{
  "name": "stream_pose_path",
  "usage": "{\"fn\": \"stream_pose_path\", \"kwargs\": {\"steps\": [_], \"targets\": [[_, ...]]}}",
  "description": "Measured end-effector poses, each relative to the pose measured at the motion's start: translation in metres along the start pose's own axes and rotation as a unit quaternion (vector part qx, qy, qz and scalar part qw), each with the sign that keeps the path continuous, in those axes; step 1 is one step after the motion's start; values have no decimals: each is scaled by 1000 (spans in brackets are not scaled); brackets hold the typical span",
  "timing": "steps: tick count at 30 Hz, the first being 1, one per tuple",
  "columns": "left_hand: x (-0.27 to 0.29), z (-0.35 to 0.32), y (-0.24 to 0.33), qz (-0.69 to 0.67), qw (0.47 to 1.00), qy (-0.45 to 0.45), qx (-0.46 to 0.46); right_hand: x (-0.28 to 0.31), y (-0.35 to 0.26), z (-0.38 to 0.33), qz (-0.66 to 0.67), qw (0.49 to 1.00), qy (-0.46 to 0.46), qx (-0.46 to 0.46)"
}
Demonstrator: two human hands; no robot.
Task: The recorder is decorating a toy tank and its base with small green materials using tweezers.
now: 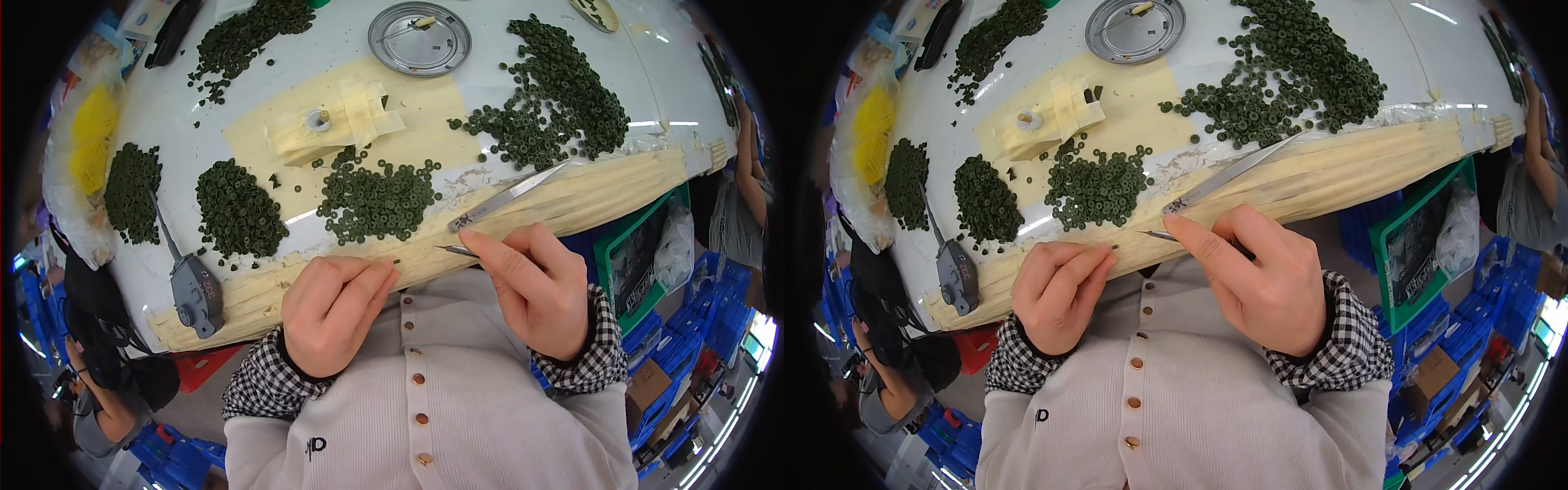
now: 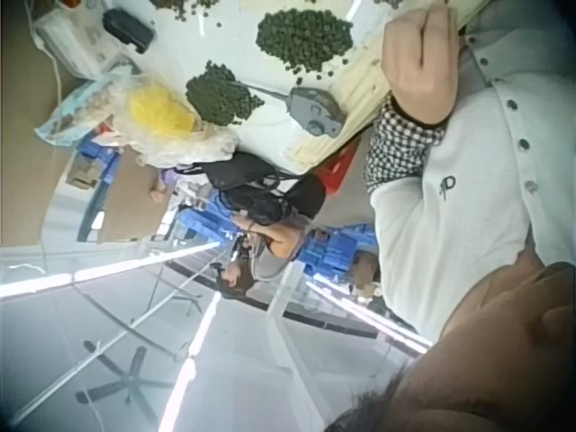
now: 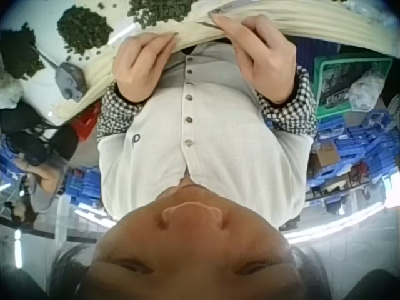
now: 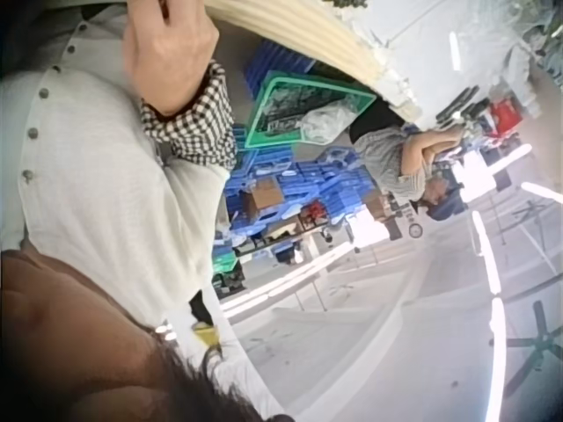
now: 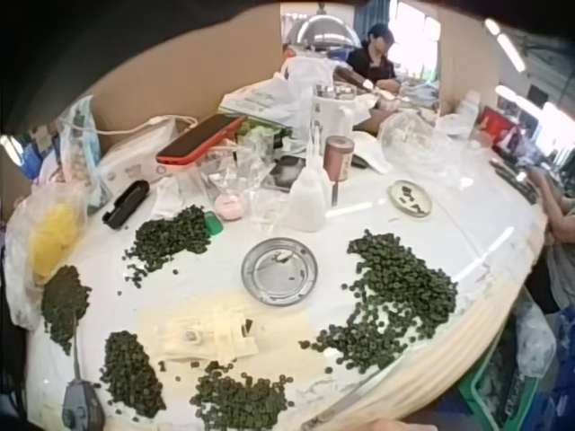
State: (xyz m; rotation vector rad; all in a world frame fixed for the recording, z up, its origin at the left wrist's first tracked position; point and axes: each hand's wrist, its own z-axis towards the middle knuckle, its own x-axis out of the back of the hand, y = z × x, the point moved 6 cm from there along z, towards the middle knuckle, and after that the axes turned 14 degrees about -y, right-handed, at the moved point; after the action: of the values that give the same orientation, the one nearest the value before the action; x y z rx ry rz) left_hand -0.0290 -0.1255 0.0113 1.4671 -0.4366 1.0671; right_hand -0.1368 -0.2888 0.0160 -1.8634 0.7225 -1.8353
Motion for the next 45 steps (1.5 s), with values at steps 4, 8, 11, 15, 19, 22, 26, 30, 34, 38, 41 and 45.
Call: {"fn": "stream_pose_path", "kwargs": {"steps": [4,8,11,15,19,22,26,30,34,38,41,45], "targets": [[0,0,0,16,1000,7,-24,-1,1,-1,6,1000,4,-3],[0,0,0,10,1000,9,-12,-2,0,-2,9,1000,2,3],[0,1,-1,3,1000,7,-5,-5,-2,-1,9,1000,-4,9],[-2,3,-1,-6,1000,-1,9,-5,-2,0,11,1000,1,9],[-2,6,1,1,1000,-18,24,-5,-3,0,11,1000,-3,7],[-4,8,2,29,999,-14,14,-5,-3,-1,10,1000,-7,3],[-2,4,-4,-13,1000,5,19,-4,-6,2,24,1000,6,8],[9,-5,-10,-153,987,29,31,0,-17,11,56,996,47,49],[15,-13,-18,-279,959,47,27,3,-38,26,-11,994,32,103],[8,-18,-25,-472,880,30,40,7,-57,38,-79,989,29,124],[6,-19,-26,-537,843,20,36,7,-63,43,-113,985,39,126],[7,-21,-26,-547,836,34,27,9,-69,47,-141,981,66,112]]}}
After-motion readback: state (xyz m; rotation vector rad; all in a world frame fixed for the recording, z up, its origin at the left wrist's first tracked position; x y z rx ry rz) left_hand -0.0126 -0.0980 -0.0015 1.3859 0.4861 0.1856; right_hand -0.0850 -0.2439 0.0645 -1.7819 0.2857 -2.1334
